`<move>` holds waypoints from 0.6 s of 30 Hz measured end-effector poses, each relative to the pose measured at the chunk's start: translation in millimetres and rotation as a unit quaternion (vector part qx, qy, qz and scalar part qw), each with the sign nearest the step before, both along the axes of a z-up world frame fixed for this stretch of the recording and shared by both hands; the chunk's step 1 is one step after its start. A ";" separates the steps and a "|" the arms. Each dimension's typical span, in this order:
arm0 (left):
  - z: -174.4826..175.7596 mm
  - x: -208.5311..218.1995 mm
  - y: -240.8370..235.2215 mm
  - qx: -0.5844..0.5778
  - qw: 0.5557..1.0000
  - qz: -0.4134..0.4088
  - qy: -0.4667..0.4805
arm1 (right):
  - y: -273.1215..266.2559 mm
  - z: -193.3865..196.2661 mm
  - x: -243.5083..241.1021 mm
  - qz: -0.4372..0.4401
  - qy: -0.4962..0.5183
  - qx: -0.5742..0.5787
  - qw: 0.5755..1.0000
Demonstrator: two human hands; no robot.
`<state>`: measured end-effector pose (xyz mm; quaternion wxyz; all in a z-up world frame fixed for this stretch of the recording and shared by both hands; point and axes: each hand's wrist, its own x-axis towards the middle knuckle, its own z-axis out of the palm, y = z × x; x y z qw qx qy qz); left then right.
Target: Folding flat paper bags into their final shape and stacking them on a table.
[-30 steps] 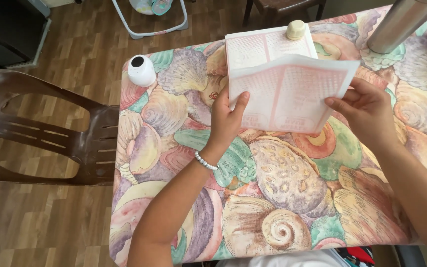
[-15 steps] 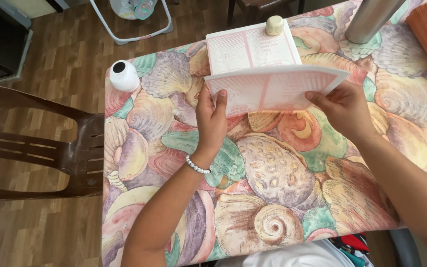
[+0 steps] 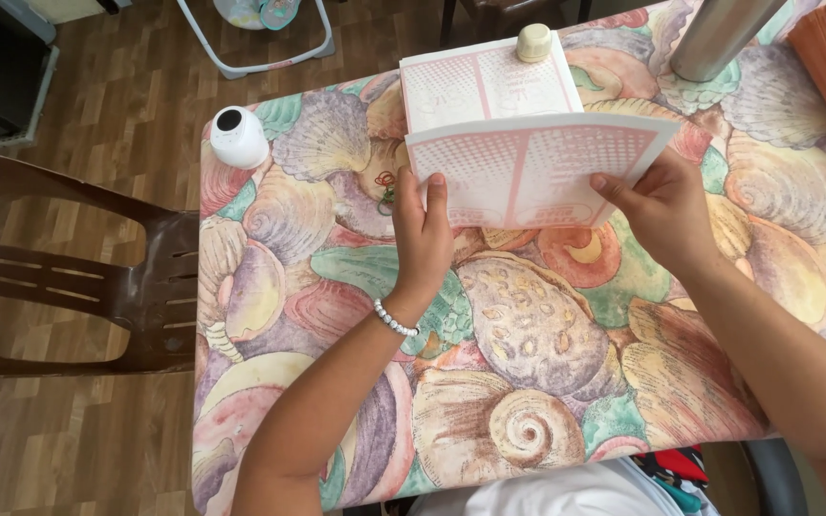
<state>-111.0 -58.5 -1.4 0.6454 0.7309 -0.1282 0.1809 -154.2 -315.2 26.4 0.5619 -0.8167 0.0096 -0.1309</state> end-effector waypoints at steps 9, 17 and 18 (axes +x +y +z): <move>-7.3 -3.7 -4.6 -0.040 0.999 -0.006 0.022 | -4.0 -19.6 5.0 -0.008 -0.050 0.008 0.999; -45.9 10.8 -4.6 -0.045 0.998 -0.016 0.042 | -4.6 -35.6 9.2 0.047 -0.102 0.105 0.988; -52.1 13.6 -4.4 -0.050 0.998 -0.013 0.039 | -5.6 -35.9 8.6 0.037 -0.102 0.104 0.989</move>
